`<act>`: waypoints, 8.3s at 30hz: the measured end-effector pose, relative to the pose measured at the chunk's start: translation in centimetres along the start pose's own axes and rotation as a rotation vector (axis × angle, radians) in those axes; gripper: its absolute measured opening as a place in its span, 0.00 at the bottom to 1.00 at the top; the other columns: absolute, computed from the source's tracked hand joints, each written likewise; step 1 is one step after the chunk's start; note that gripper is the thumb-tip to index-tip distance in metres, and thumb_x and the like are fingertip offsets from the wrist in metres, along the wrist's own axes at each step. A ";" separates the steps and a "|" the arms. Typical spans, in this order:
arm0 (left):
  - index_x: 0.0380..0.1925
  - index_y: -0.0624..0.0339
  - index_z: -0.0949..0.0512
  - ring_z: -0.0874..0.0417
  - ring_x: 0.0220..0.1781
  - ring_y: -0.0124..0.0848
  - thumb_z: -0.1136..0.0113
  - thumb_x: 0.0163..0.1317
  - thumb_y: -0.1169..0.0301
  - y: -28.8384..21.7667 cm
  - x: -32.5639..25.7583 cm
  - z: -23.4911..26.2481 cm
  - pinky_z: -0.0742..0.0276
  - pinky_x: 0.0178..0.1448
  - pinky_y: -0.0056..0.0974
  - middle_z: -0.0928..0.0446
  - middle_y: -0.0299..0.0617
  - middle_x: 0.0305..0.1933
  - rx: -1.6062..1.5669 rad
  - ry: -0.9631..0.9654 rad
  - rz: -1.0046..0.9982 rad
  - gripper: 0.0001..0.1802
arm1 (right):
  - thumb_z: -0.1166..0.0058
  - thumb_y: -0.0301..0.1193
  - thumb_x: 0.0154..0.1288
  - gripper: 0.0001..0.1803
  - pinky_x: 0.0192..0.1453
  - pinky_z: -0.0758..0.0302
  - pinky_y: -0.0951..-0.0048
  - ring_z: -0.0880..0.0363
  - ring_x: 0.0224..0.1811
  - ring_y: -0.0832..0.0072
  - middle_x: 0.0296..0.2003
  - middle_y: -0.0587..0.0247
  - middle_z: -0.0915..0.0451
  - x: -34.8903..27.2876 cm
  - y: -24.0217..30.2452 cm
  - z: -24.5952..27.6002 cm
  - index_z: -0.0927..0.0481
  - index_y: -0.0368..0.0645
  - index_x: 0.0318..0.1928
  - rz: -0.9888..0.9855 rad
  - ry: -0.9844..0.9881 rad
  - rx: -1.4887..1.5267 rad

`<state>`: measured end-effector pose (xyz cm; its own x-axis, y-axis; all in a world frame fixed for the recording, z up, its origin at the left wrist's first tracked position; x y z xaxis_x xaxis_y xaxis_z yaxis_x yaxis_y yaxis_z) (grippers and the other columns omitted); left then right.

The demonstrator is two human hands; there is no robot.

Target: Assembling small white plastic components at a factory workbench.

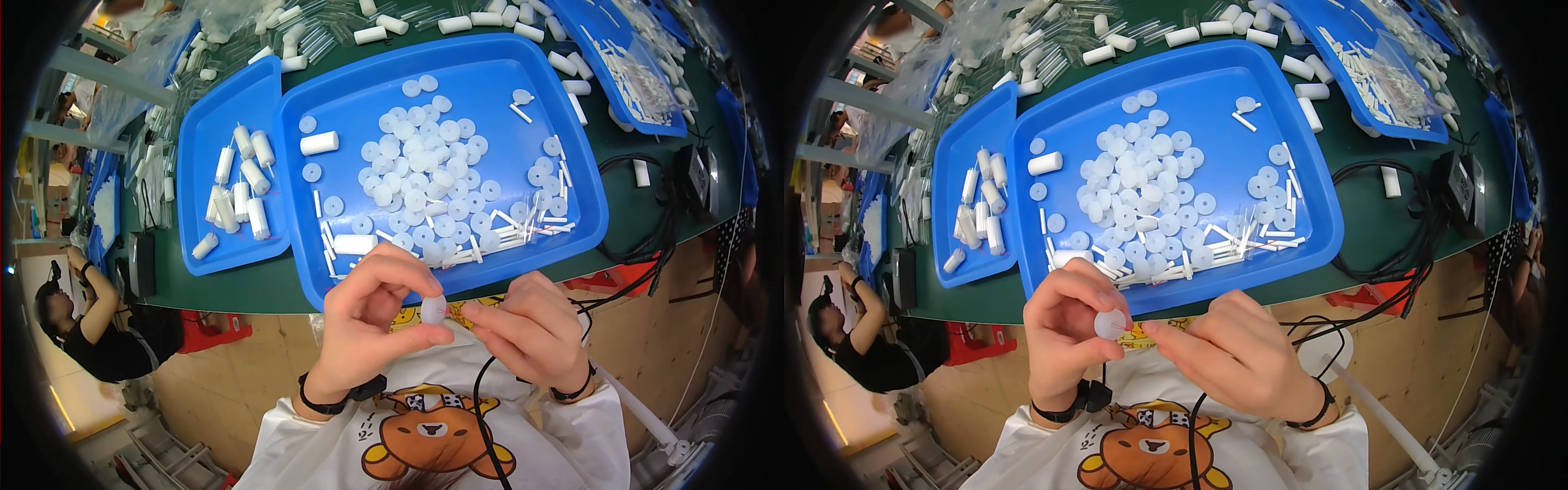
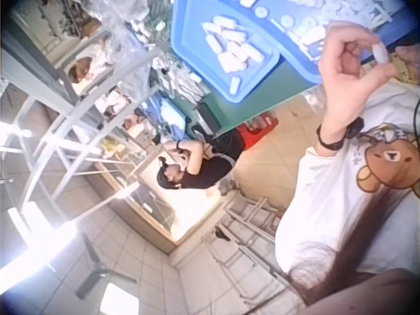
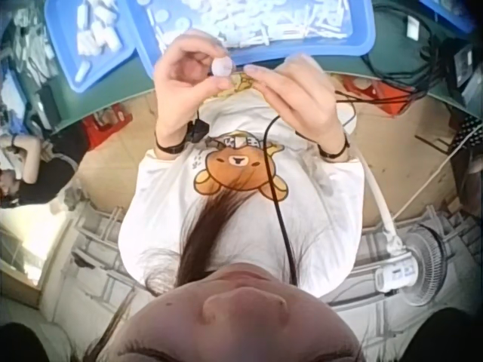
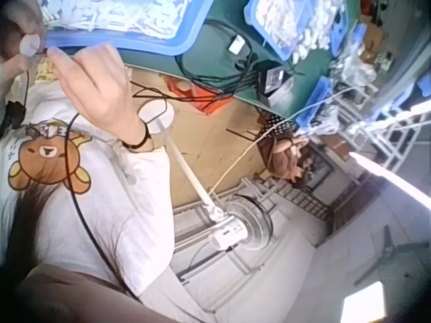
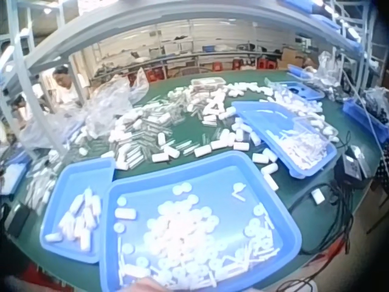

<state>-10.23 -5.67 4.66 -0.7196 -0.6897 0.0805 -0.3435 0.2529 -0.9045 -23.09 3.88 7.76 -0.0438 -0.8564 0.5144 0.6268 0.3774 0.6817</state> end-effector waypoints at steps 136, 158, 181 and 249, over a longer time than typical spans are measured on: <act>0.48 0.64 0.23 0.23 0.36 0.33 0.28 0.44 0.75 -3.3 -1.5 1.0 0.26 0.40 0.34 0.26 0.45 0.37 0.726 0.047 -0.187 0.27 | 0.41 0.19 0.56 0.24 0.40 0.26 0.75 0.22 0.35 0.77 0.36 0.61 0.18 -0.5 -2.0 -3.7 0.27 0.33 0.55 -0.618 0.157 0.741; 0.47 0.63 0.23 0.24 0.45 0.30 0.36 0.48 0.85 -3.4 -0.9 3.5 0.24 0.45 0.34 0.26 0.44 0.44 0.811 -0.133 -0.093 0.23 | 0.50 0.23 0.64 0.12 0.46 0.19 0.57 0.18 0.42 0.54 0.41 0.43 0.21 -1.4 -3.6 -2.9 0.30 0.29 0.46 -0.643 -0.289 1.120; 0.51 0.75 0.29 0.22 0.51 0.32 0.41 0.55 0.87 -0.7 -1.9 1.8 0.21 0.52 0.34 0.26 0.50 0.51 0.064 -0.168 0.154 0.21 | 0.32 0.28 0.48 0.22 0.45 0.28 0.70 0.25 0.42 0.63 0.43 0.59 0.18 1.2 -0.1 -3.0 0.25 0.43 0.44 -0.064 -0.163 0.191; 0.54 0.67 0.33 0.26 0.49 0.35 0.52 0.65 0.76 -0.2 -0.5 -0.3 0.29 0.52 0.37 0.28 0.49 0.52 0.329 0.024 0.063 0.17 | 0.45 0.27 0.61 0.16 0.62 0.35 0.58 0.30 0.59 0.58 0.42 0.44 0.20 -0.4 -0.9 -1.1 0.31 0.32 0.47 -0.440 -0.151 0.627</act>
<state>-9.98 -5.20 4.90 -0.7488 -0.6622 0.0267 -0.0878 0.0592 -0.9944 -22.79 3.50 6.36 -0.3204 -0.9331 0.1634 -0.0271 0.1815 0.9830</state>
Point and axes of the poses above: each hand's wrist, its own x-axis towards the middle knuckle, its own z-axis out of the back of the hand, y = z × x, the point moved 6 cm from there along x, towards the middle knuckle
